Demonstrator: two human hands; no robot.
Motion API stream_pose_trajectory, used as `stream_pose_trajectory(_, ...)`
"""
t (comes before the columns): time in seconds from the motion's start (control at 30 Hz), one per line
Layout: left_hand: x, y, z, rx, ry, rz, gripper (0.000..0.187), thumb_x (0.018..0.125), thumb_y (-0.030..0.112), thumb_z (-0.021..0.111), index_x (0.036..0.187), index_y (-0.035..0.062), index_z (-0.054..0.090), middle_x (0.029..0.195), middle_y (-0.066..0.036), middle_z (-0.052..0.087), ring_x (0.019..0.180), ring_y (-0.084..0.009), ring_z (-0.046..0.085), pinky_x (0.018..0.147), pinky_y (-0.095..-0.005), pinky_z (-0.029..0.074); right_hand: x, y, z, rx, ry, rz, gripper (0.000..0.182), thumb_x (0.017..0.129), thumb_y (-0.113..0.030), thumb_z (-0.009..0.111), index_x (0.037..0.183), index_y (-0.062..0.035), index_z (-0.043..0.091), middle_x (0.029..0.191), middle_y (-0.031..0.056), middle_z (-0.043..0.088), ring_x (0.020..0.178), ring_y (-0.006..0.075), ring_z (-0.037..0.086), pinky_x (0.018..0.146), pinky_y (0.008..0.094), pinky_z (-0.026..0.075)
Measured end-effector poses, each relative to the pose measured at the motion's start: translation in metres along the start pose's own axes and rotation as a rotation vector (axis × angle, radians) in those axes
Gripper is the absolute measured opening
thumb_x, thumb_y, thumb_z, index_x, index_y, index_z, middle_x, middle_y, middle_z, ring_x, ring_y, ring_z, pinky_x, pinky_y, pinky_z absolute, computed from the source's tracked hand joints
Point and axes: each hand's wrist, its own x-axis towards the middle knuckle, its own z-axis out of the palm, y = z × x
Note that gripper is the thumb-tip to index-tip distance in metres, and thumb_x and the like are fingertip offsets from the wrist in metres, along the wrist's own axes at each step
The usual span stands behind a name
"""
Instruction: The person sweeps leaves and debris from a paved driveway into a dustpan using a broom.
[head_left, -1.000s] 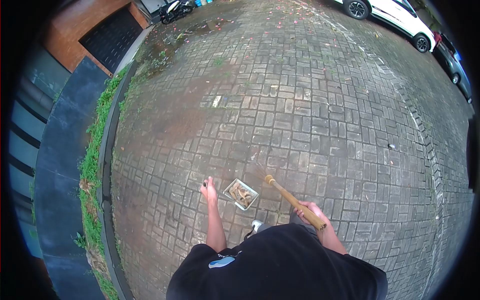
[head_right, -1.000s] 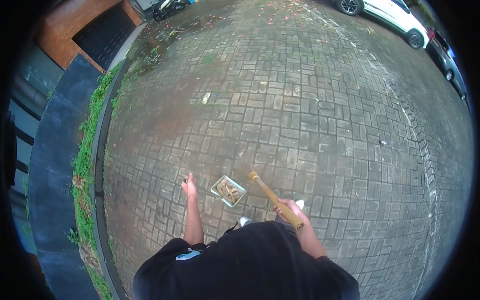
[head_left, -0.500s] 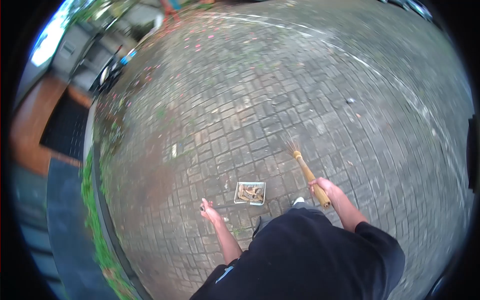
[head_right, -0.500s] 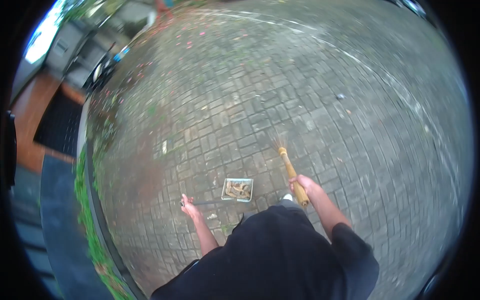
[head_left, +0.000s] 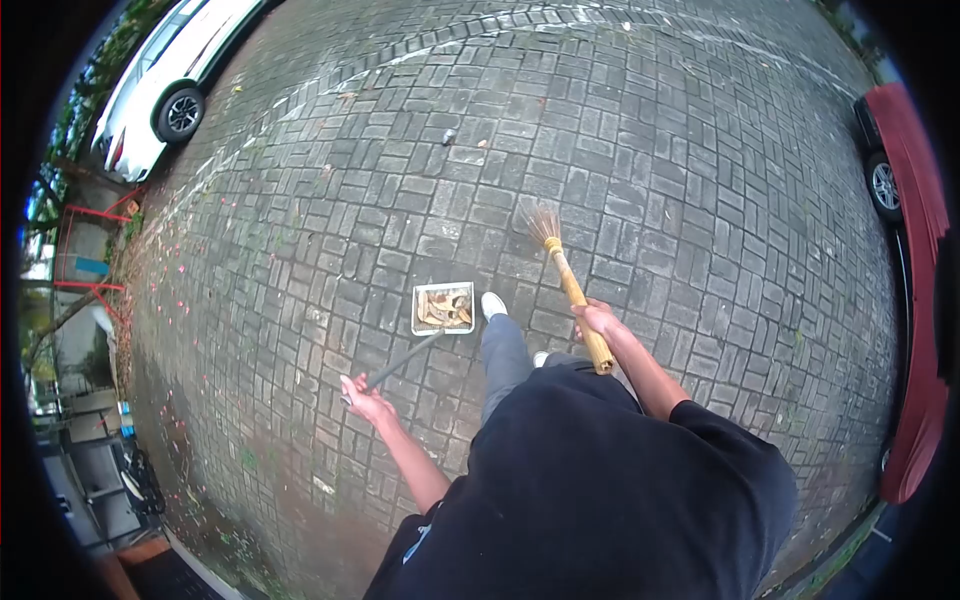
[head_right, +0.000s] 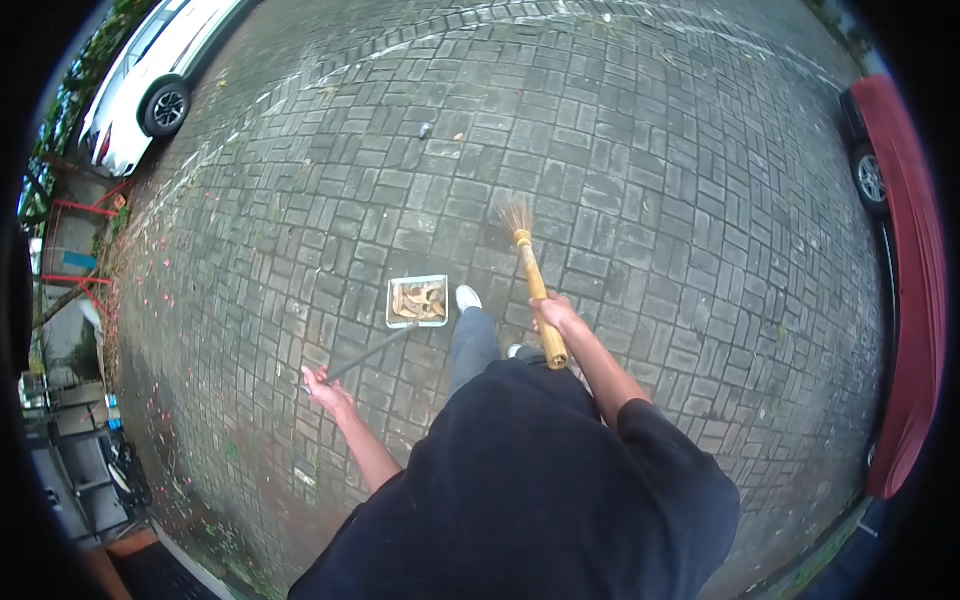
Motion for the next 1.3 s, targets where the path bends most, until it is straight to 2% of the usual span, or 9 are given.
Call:
stream_pose_trajectory(0.13, 0.039, -0.023, 0.118, 0.036, -0.294, 0.02, 0.031, 0.089, 0.032, 0.056, 0.069, 0.0123, 0.042, 0.065, 0.002, 0.039, 0.072, -0.0121, 0.046, 0.071, -0.0301, 0.036, 0.03, -0.022, 0.003, -0.008, 0.237, -0.089, 0.037, 0.085, -0.013, 0.053, 0.118, -0.0002, 0.043, 0.066, 0.0089, 0.052, 0.048, 0.0173, 0.053, 0.04, 0.0317, 0.046)
stream_pose_trajectory(0.3, 0.073, -0.058, 0.247, 0.366, -0.529, 0.004, 0.039, 0.088, 0.036, 0.056, 0.062, 0.0091, 0.044, 0.06, 0.002, 0.041, 0.063, -0.0095, 0.043, 0.062, -0.0251, 0.034, 0.081, -0.05, 0.028, -0.128, 0.512, -0.114, 0.036, 0.083, -0.012, 0.051, 0.115, 0.0009, 0.041, 0.068, 0.0117, 0.055, 0.049, 0.0207, 0.055, 0.04, 0.0342, 0.047)
stream_pose_trajectory(0.37, 0.083, -0.067, 0.288, 0.482, -0.646, 0.009, 0.04, 0.088, 0.036, 0.055, 0.061, 0.0083, 0.045, 0.059, 0.003, 0.041, 0.059, -0.0087, 0.041, 0.058, -0.0244, 0.034, 0.097, -0.058, 0.031, -0.047, 0.505, -0.1, 0.033, 0.081, -0.011, 0.052, 0.11, 0.0028, 0.043, 0.068, 0.013, 0.056, 0.049, 0.0217, 0.056, 0.041, 0.0342, 0.048)
stream_pose_trajectory(0.43, 0.088, -0.072, 0.327, 0.657, -0.822, 0.1, 0.04, 0.088, 0.036, 0.054, 0.062, 0.0066, 0.048, 0.057, 0.004, 0.042, 0.055, -0.0072, 0.038, 0.051, -0.0243, 0.03, 0.1, -0.065, 0.032, 0.153, 0.258, -0.008, 0.03, 0.08, -0.013, 0.052, 0.105, 0.0041, 0.046, 0.065, 0.0123, 0.055, 0.048, 0.0215, 0.055, 0.041, 0.0334, 0.048)
stream_pose_trajectory(0.47, 0.09, -0.076, 0.345, 0.679, -0.845, 0.09, 0.04, 0.088, 0.036, 0.054, 0.062, 0.0066, 0.048, 0.057, 0.004, 0.042, 0.055, -0.0072, 0.038, 0.051, -0.0243, 0.03, 0.1, -0.066, 0.026, 0.184, 0.163, 0.101, 0.027, 0.083, -0.014, 0.053, 0.102, 0.0036, 0.048, 0.067, 0.0103, 0.053, 0.049, 0.0186, 0.053, 0.042, 0.0312, 0.047)
stream_pose_trajectory(0.63, 0.083, -0.092, 0.436, 0.8, -1.114, 0.155, 0.046, 0.087, 0.042, 0.051, 0.06, 0.0046, 0.051, 0.057, 0.0, 0.046, 0.059, -0.0109, 0.045, 0.056, -0.0278, 0.035, 0.021, -0.092, 0.041, 0.337, 0.084, 0.167, 0.023, 0.086, -0.016, 0.052, 0.103, 0.0, 0.049, 0.073, 0.0074, 0.053, 0.055, 0.0126, 0.051, 0.045, 0.0262, 0.046)
stream_pose_trajectory(0.87, 0.038, -0.117, 0.505, 0.754, -1.164, 0.184, 0.045, 0.086, 0.042, 0.052, 0.06, 0.0061, 0.047, 0.057, 0.0, 0.047, 0.057, -0.0108, 0.045, 0.055, -0.0281, 0.035, -0.033, -0.139, 0.02, 0.387, 0.167, 0.069, 0.04, 0.088, -0.015, 0.049, 0.126, -0.005, 0.041, 0.074, 0.0053, 0.05, 0.054, 0.0106, 0.048, 0.045, 0.025, 0.044)
stream_pose_trajectory(1.1, -0.019, -0.115, 0.537, 0.589, -1.151, 0.174, 0.043, 0.087, 0.037, 0.055, 0.057, 0.0084, 0.044, 0.054, 0.004, 0.042, 0.053, -0.0076, 0.037, 0.05, -0.0264, 0.03, 0.02, -0.17, -0.059, 0.464, 0.484, -0.08, 0.034, 0.087, -0.014, 0.05, 0.119, -0.0052, 0.045, 0.068, 0.0056, 0.05, 0.049, 0.0132, 0.05, 0.042, 0.0269, 0.044)
stream_pose_trajectory(1.3, -0.086, -0.115, 0.592, 0.606, -1.212, 0.127, 0.044, 0.089, 0.039, 0.052, 0.059, 0.0083, 0.045, 0.054, 0.003, 0.042, 0.055, -0.0076, 0.038, 0.051, -0.0256, 0.03, 0.091, -0.188, -0.181, 0.49, 0.752, -0.166, 0.03, 0.086, -0.015, 0.05, 0.115, -0.0061, 0.046, 0.066, 0.0072, 0.052, 0.048, 0.0163, 0.053, 0.041, 0.0301, 0.046)
